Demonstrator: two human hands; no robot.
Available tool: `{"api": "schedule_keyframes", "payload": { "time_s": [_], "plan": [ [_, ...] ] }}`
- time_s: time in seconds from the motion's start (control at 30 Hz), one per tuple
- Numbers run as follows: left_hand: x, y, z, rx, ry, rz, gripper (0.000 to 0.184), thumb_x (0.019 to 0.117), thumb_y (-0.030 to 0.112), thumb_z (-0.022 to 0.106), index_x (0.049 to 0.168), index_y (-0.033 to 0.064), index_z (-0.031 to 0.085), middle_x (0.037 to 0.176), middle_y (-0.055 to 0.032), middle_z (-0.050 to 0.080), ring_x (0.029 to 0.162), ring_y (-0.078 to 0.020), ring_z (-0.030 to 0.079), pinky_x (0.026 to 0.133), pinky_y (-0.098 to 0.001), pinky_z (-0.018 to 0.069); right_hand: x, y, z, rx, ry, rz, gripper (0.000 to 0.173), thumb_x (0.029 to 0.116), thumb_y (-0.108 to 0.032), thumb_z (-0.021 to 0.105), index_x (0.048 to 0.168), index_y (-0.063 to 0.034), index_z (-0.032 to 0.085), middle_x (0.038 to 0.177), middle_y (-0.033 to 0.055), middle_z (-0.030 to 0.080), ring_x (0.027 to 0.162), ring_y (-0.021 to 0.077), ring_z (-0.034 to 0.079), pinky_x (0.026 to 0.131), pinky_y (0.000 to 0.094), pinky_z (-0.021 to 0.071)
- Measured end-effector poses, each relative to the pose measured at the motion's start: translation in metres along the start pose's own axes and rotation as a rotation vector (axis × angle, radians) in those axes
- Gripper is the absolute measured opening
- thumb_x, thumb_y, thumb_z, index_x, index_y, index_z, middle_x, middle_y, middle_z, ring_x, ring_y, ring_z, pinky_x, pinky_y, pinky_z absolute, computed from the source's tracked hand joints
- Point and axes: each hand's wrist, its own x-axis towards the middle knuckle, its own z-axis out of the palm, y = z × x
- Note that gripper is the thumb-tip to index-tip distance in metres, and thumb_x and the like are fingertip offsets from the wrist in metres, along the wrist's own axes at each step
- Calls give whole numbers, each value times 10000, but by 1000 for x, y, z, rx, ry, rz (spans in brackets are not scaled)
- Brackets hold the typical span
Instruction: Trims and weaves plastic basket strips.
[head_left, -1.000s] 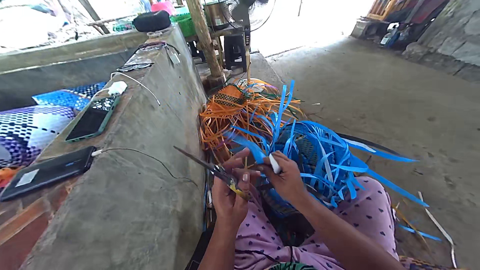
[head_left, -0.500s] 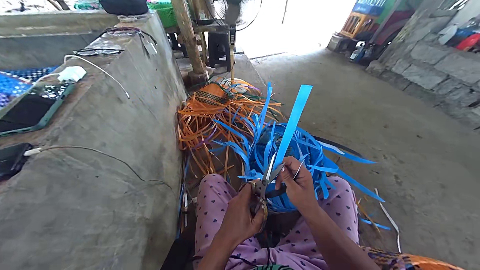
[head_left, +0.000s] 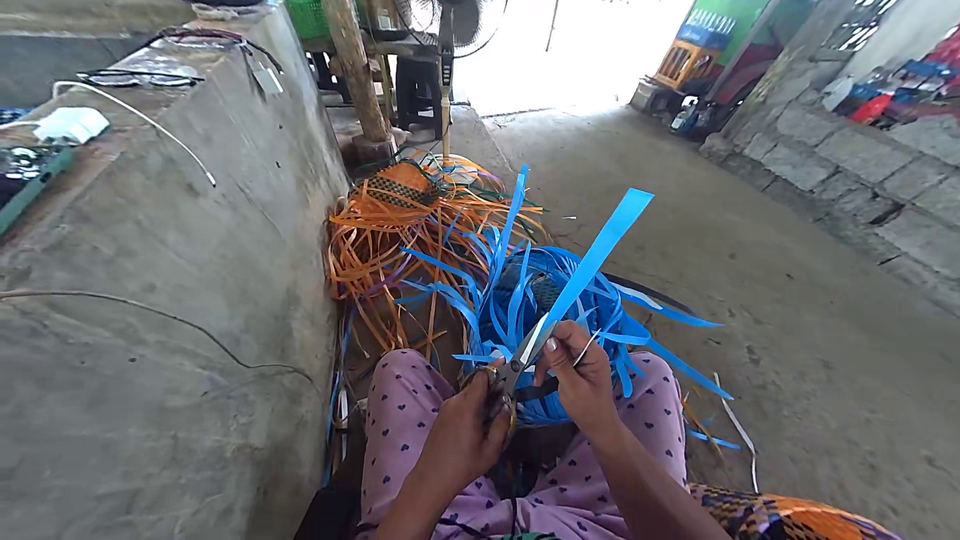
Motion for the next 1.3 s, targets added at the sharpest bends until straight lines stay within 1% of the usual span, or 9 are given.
{"api": "schedule_keyframes", "payload": {
  "time_s": [0.1,0.3,0.47,0.53,0.7,0.83,1.0,1.17,1.3],
  "plan": [
    [3,5,1,-23,50,62,531,848,170,622,1325,-57,573,1047,-101,754,923,-195,744,807,-401,609,-4,0,3,-43,-37,-9,145,1055,-121,524,1026,-67,655,853,-78,660,645,-56,588,583,135,537],
    [8,8,4,-5,21,44,382,914,80,541,1259,-77,591,984,-130,757,817,-255,753,727,-432,612,-5,-1,1,-84,-13,-15,136,1050,-107,524,1018,-60,648,854,-81,653,640,-64,586,579,123,536],
    [10,6,3,-66,-19,-23,361,905,120,591,1218,-57,619,970,-97,754,817,-187,745,745,-367,618,-11,4,-4,-107,8,48,138,1032,-60,519,1023,-6,645,816,-56,647,588,-51,568,537,132,525],
    [13,10,-1,-96,-99,-122,337,934,144,583,1215,-40,612,969,-88,747,802,-166,739,745,-351,617,-17,6,-5,-125,20,105,146,1037,-58,507,1034,6,639,806,-44,660,588,-29,594,533,150,539],
    [26,8,-7,-190,-428,-411,395,1037,192,498,1394,27,536,1057,-92,740,832,-178,734,793,-378,607,-35,13,-17,-169,140,413,166,1042,-76,479,1047,17,616,715,-34,641,517,11,596,468,173,521],
    [34,6,-5,-220,-577,-503,322,1062,190,489,1330,30,568,1020,-81,720,784,-134,710,748,-333,599,-48,18,-29,-156,185,633,180,1062,-102,465,1078,13,602,687,-8,628,484,46,586,448,194,514],
    [40,5,0,-317,-668,-627,290,1102,174,447,1332,30,548,978,-84,719,721,-138,718,663,-308,610,-52,19,-32,-103,236,753,175,1080,-101,447,1073,6,586,665,18,624,470,82,592,440,220,521],
    [38,1,-8,-384,-622,-602,315,1091,124,447,1382,30,528,970,-77,723,687,-138,718,628,-299,617,-50,16,-35,-69,279,761,184,1086,-98,426,1083,15,571,677,23,631,486,88,607,444,226,527],
    [43,-23,-15,-362,-276,-606,306,1081,95,451,1366,11,523,944,-70,711,681,-121,695,633,-284,600,-51,10,-36,-59,288,690,177,1082,-93,410,1072,-2,561,693,6,642,493,78,616,446,221,538]
  ]
}}
